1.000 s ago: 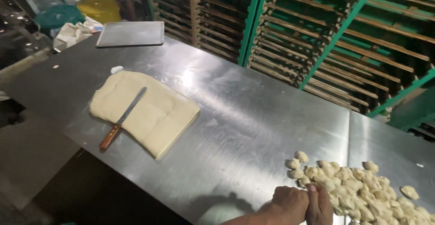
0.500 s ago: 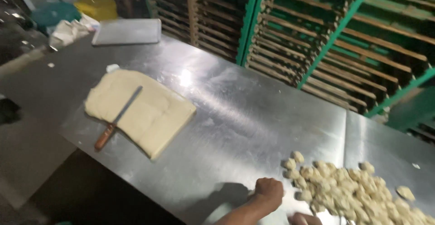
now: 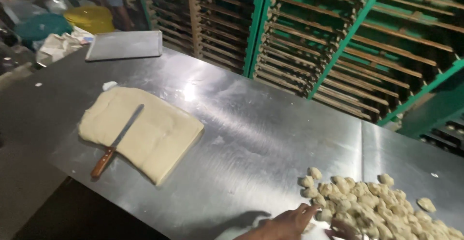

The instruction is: Manually pinching and pulling off small portions of dough from a larger strip to create uniform dough balls.

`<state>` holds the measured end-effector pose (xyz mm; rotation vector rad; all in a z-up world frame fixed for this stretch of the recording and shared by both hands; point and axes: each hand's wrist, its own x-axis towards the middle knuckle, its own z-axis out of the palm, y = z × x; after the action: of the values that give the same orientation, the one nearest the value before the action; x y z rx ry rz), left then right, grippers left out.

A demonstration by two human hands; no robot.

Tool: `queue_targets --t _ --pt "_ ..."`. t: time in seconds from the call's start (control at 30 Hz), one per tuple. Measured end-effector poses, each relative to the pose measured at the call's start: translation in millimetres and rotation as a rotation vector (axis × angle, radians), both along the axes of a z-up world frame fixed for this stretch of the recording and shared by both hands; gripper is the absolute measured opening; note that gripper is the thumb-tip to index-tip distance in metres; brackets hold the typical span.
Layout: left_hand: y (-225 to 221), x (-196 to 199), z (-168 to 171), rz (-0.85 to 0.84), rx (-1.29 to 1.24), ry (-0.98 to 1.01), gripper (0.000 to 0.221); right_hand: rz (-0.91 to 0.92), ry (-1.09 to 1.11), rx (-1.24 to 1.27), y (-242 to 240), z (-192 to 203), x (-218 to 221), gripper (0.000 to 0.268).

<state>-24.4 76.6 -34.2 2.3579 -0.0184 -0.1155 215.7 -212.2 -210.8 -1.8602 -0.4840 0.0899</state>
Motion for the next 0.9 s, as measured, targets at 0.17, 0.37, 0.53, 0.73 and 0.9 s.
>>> queue_targets --t 0.17,0.37,0.53,0.73,0.9 --pt "-16 28 -56 0.087 -0.430 -0.299 0.066 0.004 -0.058 0.034 14 -38 25 0.036" --pt "-42 41 -25 0.130 -0.373 -0.110 0.035 -0.159 0.058 0.036 39 31 -50 0.026" --pt "-38 34 -9 0.074 -0.280 0.042 0.039 -0.061 -0.143 -0.174 49 59 -87 0.024" --pt "-30 14 13 0.018 -0.206 0.136 0.038 -0.125 -0.027 0.019 41 62 -106 0.033" --pt "-71 43 -34 -0.013 -0.123 0.130 0.036 -0.057 0.142 0.096 60 105 -133 0.031"
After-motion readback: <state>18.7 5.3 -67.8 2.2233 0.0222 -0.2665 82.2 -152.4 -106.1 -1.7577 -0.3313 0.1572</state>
